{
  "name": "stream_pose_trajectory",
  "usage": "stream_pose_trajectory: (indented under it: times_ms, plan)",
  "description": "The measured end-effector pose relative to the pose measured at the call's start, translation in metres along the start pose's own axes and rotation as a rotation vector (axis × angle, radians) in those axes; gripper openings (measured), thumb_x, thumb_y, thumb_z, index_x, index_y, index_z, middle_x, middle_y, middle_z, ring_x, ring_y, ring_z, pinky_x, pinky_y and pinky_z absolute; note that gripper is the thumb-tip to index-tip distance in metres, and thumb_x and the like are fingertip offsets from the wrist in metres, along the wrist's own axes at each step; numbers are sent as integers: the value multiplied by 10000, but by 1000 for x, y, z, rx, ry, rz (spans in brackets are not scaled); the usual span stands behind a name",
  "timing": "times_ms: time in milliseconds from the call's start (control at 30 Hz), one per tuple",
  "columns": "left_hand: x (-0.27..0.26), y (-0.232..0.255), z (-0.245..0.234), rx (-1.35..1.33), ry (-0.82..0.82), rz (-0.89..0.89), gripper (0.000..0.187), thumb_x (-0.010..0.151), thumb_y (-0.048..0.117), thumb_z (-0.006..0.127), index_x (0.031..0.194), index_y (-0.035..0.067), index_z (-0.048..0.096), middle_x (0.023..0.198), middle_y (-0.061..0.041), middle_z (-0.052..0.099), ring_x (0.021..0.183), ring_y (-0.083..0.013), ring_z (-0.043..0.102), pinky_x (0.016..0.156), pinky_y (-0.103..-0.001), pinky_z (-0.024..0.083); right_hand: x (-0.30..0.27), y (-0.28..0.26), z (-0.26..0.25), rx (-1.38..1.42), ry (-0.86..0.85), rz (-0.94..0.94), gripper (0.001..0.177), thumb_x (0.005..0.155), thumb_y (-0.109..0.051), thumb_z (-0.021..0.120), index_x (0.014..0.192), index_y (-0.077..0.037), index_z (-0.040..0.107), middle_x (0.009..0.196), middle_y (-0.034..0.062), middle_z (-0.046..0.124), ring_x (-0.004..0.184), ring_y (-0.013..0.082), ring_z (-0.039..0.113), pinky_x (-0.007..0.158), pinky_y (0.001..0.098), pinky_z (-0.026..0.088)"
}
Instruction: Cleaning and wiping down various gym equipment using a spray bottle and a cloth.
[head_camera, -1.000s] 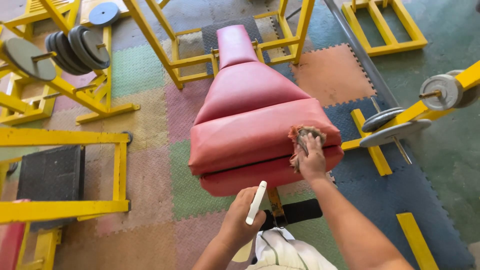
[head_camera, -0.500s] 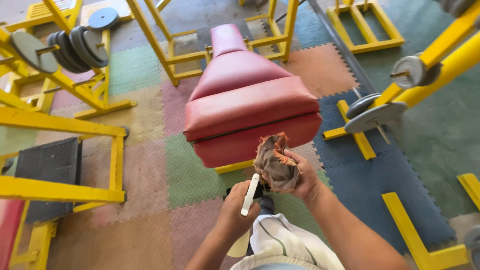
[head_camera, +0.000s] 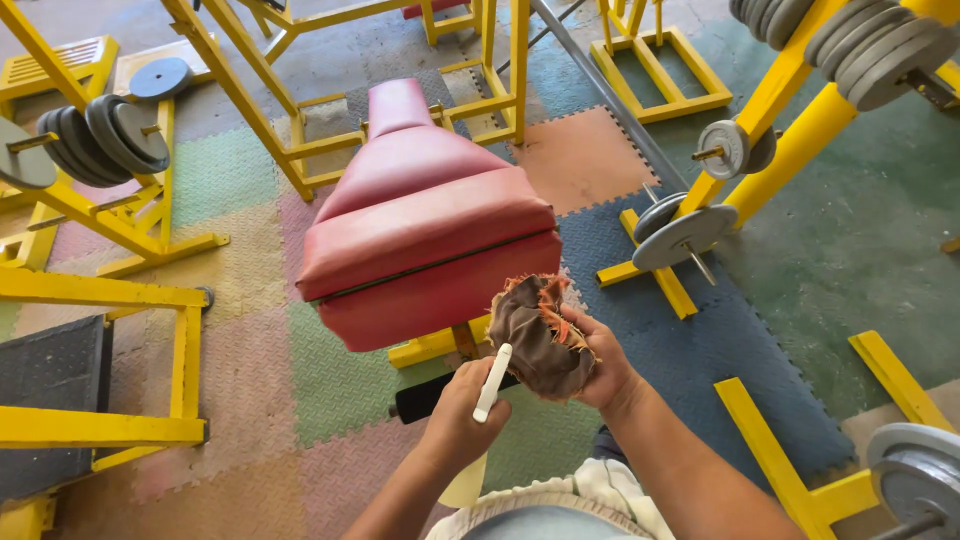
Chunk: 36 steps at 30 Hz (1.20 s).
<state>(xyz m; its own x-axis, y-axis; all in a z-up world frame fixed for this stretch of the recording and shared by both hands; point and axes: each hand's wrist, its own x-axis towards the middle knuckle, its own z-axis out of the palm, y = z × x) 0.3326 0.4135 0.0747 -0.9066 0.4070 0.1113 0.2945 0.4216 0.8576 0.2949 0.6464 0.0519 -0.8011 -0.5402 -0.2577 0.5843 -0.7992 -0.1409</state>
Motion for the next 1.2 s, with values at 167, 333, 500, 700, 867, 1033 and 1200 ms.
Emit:
stream_pose_trajectory:
  times_ms: [167,333,500,700,867,1033,1200]
  plan:
    - [43,28,56,-19,-15,-11,441,754,51,659,1191,62,602,1015,-167,653,1029,-385,610,885,-459,508,-33,-68,-31,-47,133,-38,500,1055,-325,379,1414,-12,531,1387,197,619,1243,325,626,1091,483,483]
    - [89,40,126,-52,6,29,466,750,56,670,1211,57,602,1036,-174,639,1023,-388,612,884,-454,513,-59,-145,-57,-79,197,-48,505,1047,-352,396,1416,-32,528,1381,177,626,1234,320,622,1094,484,463]
    - [129,51,179,-55,7,76,523,756,59,672,1270,42,579,1092,-191,638,1066,-401,603,920,-456,502,-84,-200,-78,-130,332,-74,487,1043,-329,414,1433,-61,527,1393,156,628,1251,296,619,1102,484,459]
    - [151,63,212,-54,65,-15,521,760,56,656,1276,44,580,1120,-201,645,1102,-409,595,951,-466,497,-100,-245,-57,-220,274,-101,541,956,-337,596,1442,-113,517,1382,120,634,1225,286,633,1032,492,505]
    - [164,50,204,25,132,-101,513,756,63,656,1262,45,577,1103,-207,642,1090,-413,598,944,-475,495,-76,-254,-64,-325,212,-18,583,908,-205,659,1469,-159,505,1367,99,635,1216,272,635,1008,485,519]
    - [184,26,188,7,269,-114,510,757,65,660,1261,32,590,1122,-225,650,1083,-430,613,955,-473,501,-33,-260,-79,-383,344,41,604,876,-62,590,1470,-127,495,1357,104,655,1209,281,663,1054,483,521]
    - [218,11,172,-27,270,-253,494,772,86,656,1261,49,594,1119,-218,648,1072,-422,616,940,-468,504,12,-288,-67,-320,570,50,492,916,-145,513,1408,-156,545,1337,132,656,1186,300,655,1046,516,504]
